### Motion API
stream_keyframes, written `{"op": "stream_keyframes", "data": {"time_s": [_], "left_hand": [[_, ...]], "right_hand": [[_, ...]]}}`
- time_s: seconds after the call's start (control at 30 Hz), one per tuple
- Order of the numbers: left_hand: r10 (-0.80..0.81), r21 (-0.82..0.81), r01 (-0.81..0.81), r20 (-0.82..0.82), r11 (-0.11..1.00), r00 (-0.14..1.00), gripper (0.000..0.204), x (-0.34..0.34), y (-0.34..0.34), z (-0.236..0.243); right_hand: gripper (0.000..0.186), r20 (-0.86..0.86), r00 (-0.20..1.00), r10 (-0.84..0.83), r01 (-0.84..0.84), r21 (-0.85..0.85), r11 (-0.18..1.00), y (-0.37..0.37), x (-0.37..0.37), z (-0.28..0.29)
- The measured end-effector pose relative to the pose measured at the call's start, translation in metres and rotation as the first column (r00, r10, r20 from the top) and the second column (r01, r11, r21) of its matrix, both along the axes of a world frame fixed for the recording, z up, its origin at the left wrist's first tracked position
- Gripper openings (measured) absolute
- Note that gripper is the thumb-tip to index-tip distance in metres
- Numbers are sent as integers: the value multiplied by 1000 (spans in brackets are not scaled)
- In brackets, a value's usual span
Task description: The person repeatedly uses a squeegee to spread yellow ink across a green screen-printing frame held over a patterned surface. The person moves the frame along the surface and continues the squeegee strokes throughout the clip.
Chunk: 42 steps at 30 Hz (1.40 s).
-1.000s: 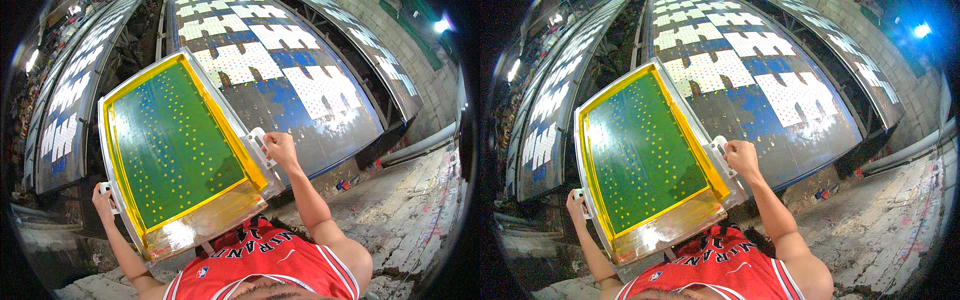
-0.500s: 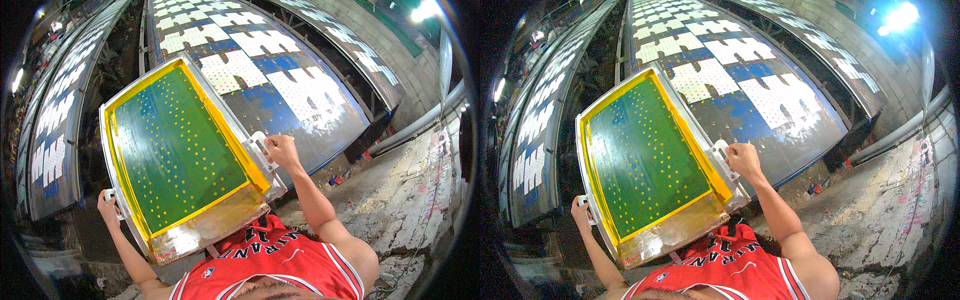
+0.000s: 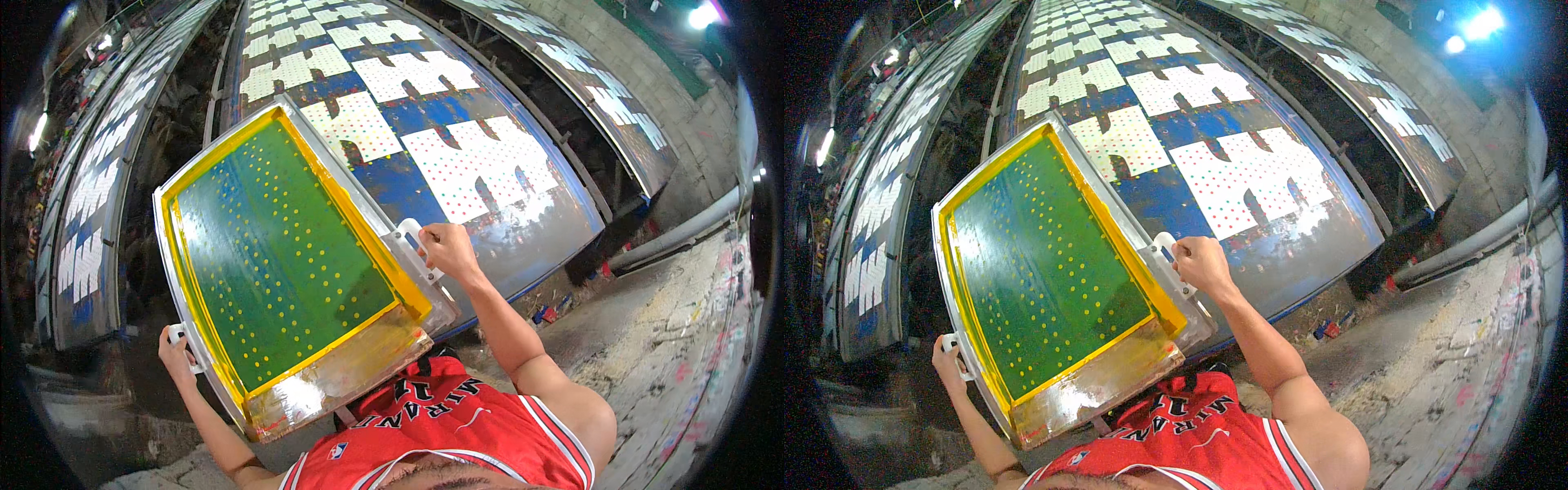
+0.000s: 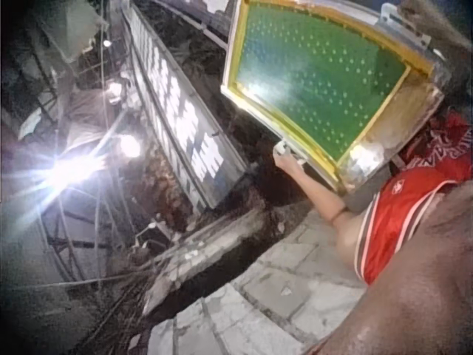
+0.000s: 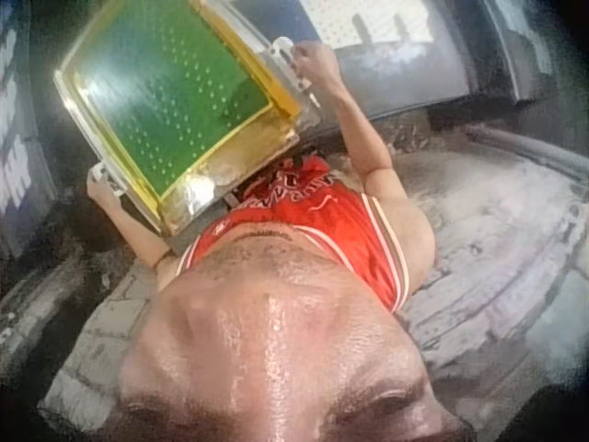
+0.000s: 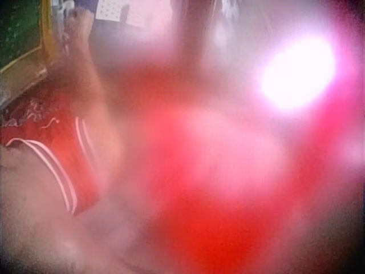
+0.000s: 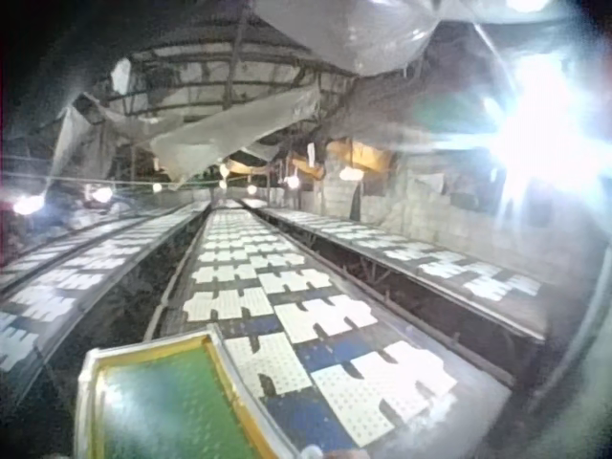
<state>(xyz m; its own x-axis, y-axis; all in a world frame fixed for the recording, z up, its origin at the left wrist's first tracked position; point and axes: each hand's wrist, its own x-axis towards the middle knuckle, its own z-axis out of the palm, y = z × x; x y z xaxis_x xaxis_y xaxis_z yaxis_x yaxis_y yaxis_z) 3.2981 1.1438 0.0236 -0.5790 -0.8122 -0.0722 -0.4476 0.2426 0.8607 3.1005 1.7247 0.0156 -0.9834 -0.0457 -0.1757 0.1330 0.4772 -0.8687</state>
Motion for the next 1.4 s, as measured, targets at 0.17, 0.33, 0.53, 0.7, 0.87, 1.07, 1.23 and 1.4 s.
{"op": "stream_keyframes", "data": {"time_s": [0.17,0.33,0.53,0.7,0.87,1.07,1.23,1.4], "left_hand": [[8,12,-7,-38,1000,999,57,-14,87,17],[3,30,-1,-47,1000,999,56,-34,141,12],[11,25,-10,-38,1000,999,56,-53,162,8],[-28,27,28,-19,999,999,55,-70,145,0],[-39,109,44,-51,993,998,53,-82,129,-33],[-67,107,75,-74,991,995,52,-92,127,-46],[-63,121,73,-87,990,994,54,-97,137,-44],[-100,84,107,-85,991,991,53,-105,179,-48]], "right_hand": [[30,-23,1000,3,-3,-11,1000,79,-32,-4],[29,5,1000,-17,17,-61,998,126,-56,-14],[29,40,999,-25,27,-51,998,147,-64,-19],[29,8,997,-78,78,-18,997,141,-53,-14],[30,0,999,-39,38,84,996,136,-45,-5],[30,-8,998,-56,57,75,996,139,-45,-5],[30,1,998,-57,57,88,995,154,-46,-7],[32,-16,997,-70,72,94,993,195,-42,-13]]}}
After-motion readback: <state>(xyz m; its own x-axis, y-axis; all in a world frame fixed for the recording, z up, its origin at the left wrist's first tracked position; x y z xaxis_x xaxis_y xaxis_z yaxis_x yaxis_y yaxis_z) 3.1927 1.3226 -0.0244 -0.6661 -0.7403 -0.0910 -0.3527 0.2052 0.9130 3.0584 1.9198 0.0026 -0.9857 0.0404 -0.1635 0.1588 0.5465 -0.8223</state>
